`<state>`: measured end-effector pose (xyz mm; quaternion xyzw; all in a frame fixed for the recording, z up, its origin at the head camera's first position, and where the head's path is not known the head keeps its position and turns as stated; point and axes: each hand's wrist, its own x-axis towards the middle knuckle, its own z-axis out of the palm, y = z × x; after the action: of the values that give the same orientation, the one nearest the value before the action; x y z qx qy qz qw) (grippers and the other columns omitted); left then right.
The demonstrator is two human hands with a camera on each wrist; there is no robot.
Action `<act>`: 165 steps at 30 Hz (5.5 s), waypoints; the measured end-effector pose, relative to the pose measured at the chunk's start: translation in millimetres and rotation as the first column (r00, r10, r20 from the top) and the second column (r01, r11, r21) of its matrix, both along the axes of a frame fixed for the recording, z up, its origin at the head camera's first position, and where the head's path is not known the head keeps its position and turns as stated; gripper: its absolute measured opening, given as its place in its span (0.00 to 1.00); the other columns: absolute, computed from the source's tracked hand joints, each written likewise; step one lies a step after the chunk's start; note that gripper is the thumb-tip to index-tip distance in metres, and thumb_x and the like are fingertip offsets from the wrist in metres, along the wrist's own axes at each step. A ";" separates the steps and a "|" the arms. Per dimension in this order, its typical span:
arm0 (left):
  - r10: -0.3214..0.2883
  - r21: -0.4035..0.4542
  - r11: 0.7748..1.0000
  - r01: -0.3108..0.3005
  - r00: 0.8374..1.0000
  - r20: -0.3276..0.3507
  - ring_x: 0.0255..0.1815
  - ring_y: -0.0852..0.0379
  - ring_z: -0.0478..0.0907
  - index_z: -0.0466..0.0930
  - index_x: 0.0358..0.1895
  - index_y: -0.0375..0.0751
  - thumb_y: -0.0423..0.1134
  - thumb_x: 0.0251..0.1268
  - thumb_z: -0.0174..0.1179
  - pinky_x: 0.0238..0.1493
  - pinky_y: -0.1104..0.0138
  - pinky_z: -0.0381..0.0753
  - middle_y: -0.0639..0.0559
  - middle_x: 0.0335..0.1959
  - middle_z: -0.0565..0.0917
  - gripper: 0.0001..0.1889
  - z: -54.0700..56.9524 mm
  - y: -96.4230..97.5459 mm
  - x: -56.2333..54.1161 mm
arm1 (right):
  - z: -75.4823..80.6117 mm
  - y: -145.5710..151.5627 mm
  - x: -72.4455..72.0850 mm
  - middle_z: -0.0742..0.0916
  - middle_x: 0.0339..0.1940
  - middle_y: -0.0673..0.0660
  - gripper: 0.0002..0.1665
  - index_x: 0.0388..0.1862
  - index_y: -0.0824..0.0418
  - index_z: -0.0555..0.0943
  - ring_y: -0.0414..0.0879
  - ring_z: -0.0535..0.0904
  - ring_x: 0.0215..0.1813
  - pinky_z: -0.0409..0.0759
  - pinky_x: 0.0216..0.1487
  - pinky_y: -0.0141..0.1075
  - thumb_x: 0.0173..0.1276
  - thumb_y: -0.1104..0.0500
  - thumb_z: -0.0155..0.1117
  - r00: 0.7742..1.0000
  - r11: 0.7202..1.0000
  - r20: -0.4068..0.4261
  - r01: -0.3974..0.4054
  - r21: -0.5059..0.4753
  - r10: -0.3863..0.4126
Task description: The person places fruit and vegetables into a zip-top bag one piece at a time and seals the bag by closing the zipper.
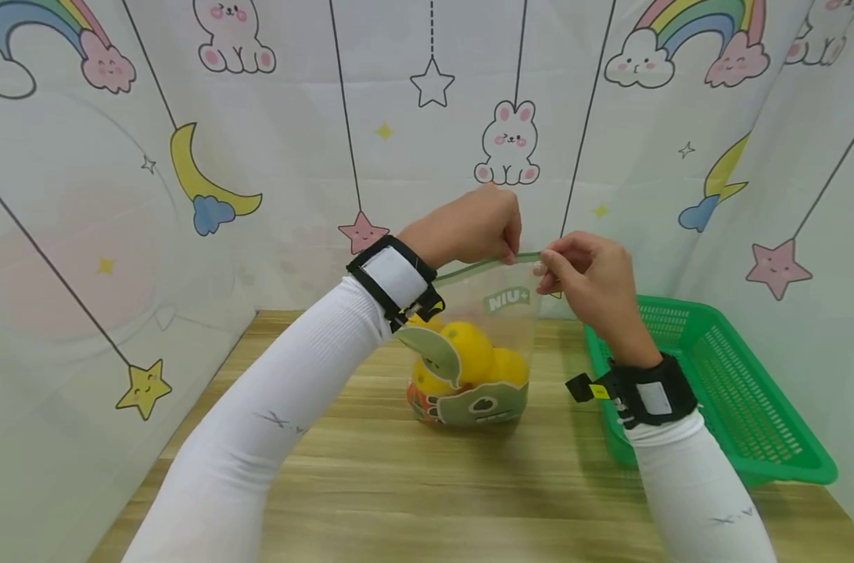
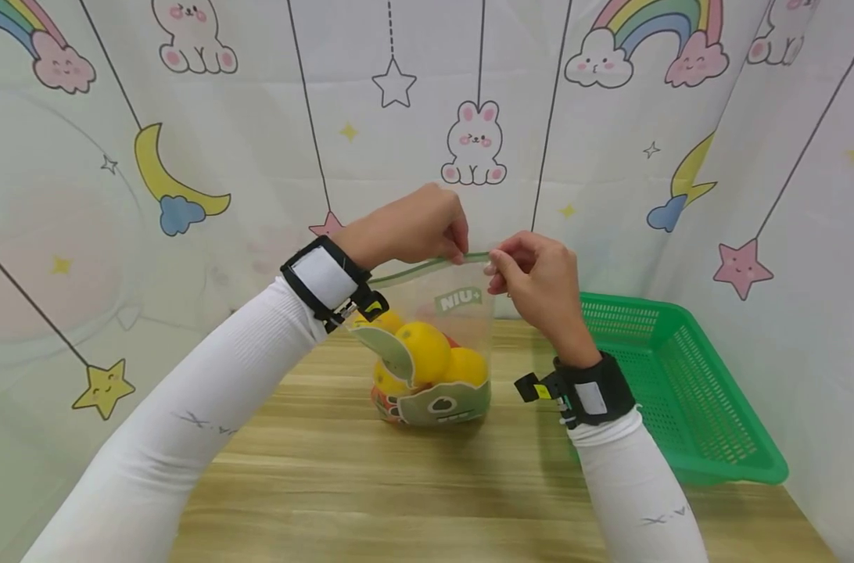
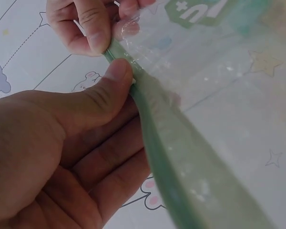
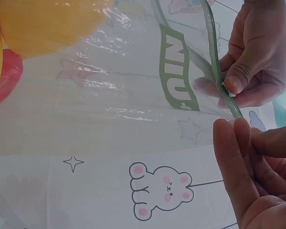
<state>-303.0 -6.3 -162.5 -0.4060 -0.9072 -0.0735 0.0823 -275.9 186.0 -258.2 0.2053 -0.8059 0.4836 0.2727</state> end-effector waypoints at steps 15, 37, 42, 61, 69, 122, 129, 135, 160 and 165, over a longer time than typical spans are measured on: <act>-0.001 0.001 1.000 0.001 1.000 0.004 0.34 0.59 0.83 0.92 0.34 0.42 0.37 0.63 0.69 0.40 0.70 0.83 0.52 0.33 0.90 0.04 -2.0 -11.2 -1.3 | -1.8 6.7 -3.8 0.88 0.31 0.62 0.12 0.40 0.66 0.84 0.42 0.86 0.26 0.87 0.35 0.30 0.72 0.56 0.64 1.000 1.000 -0.008 0.005 0.012 -0.005; 0.010 0.028 1.000 -0.010 1.000 0.023 0.35 0.58 0.83 0.92 0.35 0.42 0.36 0.63 0.69 0.43 0.69 0.84 0.52 0.34 0.90 0.03 -7.4 -31.4 -2.1 | -1.1 7.8 -2.8 0.89 0.33 0.60 0.12 0.41 0.64 0.84 0.41 0.86 0.27 0.86 0.36 0.28 0.73 0.54 0.63 0.999 0.998 0.003 0.043 0.046 -0.043; 0.006 0.036 0.999 -0.007 1.000 0.029 0.36 0.58 0.84 0.92 0.37 0.41 0.36 0.63 0.69 0.44 0.69 0.85 0.51 0.35 0.90 0.04 -7.9 -36.8 -1.8 | -1.2 9.1 -3.2 0.88 0.32 0.61 0.12 0.40 0.65 0.84 0.40 0.86 0.26 0.86 0.35 0.28 0.73 0.56 0.63 0.999 0.998 -0.014 0.040 0.053 -0.039; 0.030 0.062 0.998 -0.033 0.999 0.044 0.36 0.57 0.83 0.92 0.36 0.41 0.36 0.62 0.69 0.45 0.68 0.85 0.51 0.36 0.90 0.04 -11.8 -52.6 -0.4 | -2.3 13.9 0.2 0.89 0.32 0.63 0.12 0.40 0.64 0.84 0.38 0.86 0.26 0.86 0.36 0.27 0.73 0.55 0.63 0.999 0.997 -0.003 0.050 0.054 -0.049; 0.028 0.057 0.998 -0.030 0.999 0.042 0.36 0.57 0.84 0.92 0.37 0.41 0.35 0.63 0.69 0.45 0.68 0.85 0.51 0.35 0.90 0.04 -10.9 -59.1 -0.2 | -3.0 16.1 0.5 0.89 0.31 0.62 0.12 0.40 0.65 0.84 0.39 0.87 0.26 0.86 0.36 0.28 0.73 0.55 0.63 0.999 0.998 -0.006 0.051 0.044 -0.050; 0.207 0.054 0.976 -0.212 0.974 0.093 0.39 0.56 0.86 0.92 0.36 0.43 0.37 0.63 0.69 0.45 0.62 0.85 0.51 0.36 0.91 0.04 -28.7 -147.8 -1.1 | -12.7 23.0 -2.0 0.89 0.29 0.51 0.12 0.42 0.65 0.84 0.37 0.86 0.26 0.86 0.34 0.27 0.73 0.56 0.63 0.998 0.997 -0.005 0.058 0.043 -0.058; 0.224 0.056 0.972 -0.230 0.969 0.099 0.40 0.55 0.87 0.92 0.37 0.41 0.35 0.62 0.69 0.46 0.61 0.85 0.50 0.35 0.91 0.04 -28.1 -154.6 1.1 | -11.6 24.9 -1.5 0.89 0.30 0.53 0.12 0.42 0.65 0.84 0.37 0.86 0.26 0.86 0.34 0.27 0.73 0.56 0.63 0.998 0.998 0.005 0.056 0.041 -0.056; 0.253 0.058 0.964 -0.261 0.960 0.117 0.42 0.55 0.86 0.92 0.39 0.41 0.36 0.62 0.69 0.47 0.61 0.84 0.50 0.39 0.90 0.05 -28.3 -159.3 2.2 | -11.5 25.2 -1.3 0.89 0.30 0.53 0.12 0.42 0.65 0.84 0.37 0.86 0.26 0.86 0.34 0.27 0.73 0.56 0.63 0.998 0.997 0.006 0.060 0.048 -0.060; 0.343 0.310 0.886 -0.346 0.937 0.065 0.35 0.52 0.89 0.89 0.47 0.36 0.31 0.69 0.60 0.43 0.59 0.85 0.42 0.45 0.90 0.10 -38.9 -138.9 -46.7 | 1.5 28.6 -54.8 0.89 0.39 0.69 0.15 0.47 0.68 0.82 0.32 0.88 0.29 0.86 0.34 0.29 0.74 0.56 0.61 0.995 0.996 0.069 0.071 0.050 -0.075; 0.378 0.391 0.851 -0.350 0.926 0.006 0.42 0.48 0.87 0.89 0.47 0.35 0.31 0.69 0.60 0.47 0.57 0.86 0.41 0.46 0.89 0.10 -43.7 -137.8 -57.5 | 3.5 23.3 -72.9 0.89 0.41 0.71 0.15 0.48 0.70 0.82 0.32 0.88 0.32 0.86 0.37 0.28 0.74 0.57 0.61 0.997 0.998 0.050 0.061 0.002 -0.061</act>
<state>-360.5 -144.1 -206.3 -0.2051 -0.9317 -0.2189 0.2048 -348.8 209.3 -254.7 0.1687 -0.8185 0.4798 0.2670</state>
